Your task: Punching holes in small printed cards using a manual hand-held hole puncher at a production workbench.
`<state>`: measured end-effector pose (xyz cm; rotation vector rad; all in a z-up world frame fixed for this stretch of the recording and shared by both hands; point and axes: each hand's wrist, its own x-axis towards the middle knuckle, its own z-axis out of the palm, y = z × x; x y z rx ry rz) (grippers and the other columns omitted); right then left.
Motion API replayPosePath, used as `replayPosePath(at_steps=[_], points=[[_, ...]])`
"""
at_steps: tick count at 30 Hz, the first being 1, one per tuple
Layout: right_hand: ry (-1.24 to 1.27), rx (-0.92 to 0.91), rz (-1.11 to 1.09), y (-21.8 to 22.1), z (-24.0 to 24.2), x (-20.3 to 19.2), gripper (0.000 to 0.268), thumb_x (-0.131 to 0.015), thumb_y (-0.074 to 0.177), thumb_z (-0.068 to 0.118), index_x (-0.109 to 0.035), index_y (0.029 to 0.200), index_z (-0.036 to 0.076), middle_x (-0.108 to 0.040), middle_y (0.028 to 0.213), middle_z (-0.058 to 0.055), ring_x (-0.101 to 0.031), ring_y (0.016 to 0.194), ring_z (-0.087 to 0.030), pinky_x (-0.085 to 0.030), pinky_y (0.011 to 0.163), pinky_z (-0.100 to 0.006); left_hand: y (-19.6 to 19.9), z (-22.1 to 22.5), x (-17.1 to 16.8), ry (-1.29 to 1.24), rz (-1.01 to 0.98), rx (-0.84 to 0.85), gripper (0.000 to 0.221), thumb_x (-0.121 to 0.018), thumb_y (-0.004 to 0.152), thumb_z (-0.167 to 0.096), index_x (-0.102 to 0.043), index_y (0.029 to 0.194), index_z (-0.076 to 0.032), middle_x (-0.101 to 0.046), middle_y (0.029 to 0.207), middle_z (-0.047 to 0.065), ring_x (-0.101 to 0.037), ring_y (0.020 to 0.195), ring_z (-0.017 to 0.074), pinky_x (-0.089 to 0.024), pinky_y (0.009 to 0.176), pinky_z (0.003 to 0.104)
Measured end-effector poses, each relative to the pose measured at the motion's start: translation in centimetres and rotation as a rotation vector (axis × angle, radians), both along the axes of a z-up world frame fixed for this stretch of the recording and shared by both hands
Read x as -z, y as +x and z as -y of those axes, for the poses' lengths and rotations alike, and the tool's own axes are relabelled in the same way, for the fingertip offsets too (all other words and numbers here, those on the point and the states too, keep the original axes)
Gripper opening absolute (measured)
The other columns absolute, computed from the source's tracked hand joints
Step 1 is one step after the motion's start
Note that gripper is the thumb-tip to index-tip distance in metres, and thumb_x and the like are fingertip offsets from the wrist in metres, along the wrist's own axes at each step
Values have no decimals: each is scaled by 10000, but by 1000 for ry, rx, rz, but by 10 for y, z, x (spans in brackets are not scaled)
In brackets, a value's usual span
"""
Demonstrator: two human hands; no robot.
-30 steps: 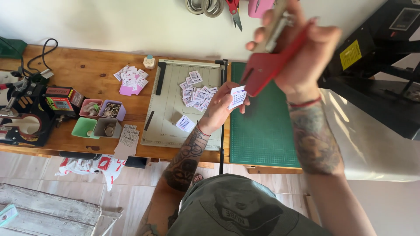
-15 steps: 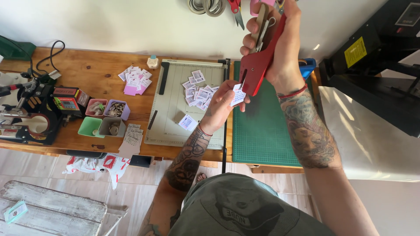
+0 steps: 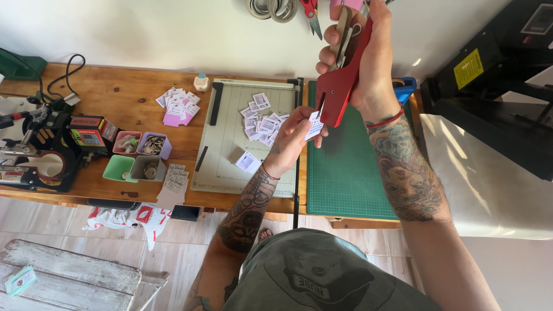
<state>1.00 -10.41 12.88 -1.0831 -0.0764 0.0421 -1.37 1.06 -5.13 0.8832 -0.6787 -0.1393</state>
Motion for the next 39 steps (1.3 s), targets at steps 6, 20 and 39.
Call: replayPosePath(at_steps=[6, 20, 39], points=[[-29, -14, 12, 3, 1, 2, 440, -494, 714, 540, -550, 843, 123, -442, 662, 10, -399, 510, -133, -377, 507, -285, 0, -2, -1, 26, -19, -19, 368, -551, 994, -436, -497, 1130, -99, -624, 944, 132, -542, 759, 180, -458, 670, 291], [2, -5, 45, 12, 0, 10, 532, -495, 675, 606, -547, 866, 113, -452, 662, 14, -402, 514, -139, -382, 519, -296, 1, -7, -9, 86, 8, -56, 403, -541, 984, -474, -483, 1115, -97, -613, 936, 114, -500, 698, 173, -447, 684, 287], [77, 158, 364, 28, -8, 47, 509, -628, 804, 538, -327, 688, 145, -249, 622, 8, -278, 517, -140, -318, 493, -308, 4, -20, -8, 355, 125, -476, 222, -509, 997, -181, -393, 1145, -63, -589, 1131, 146, -695, 771, 220, -617, 714, 295]])
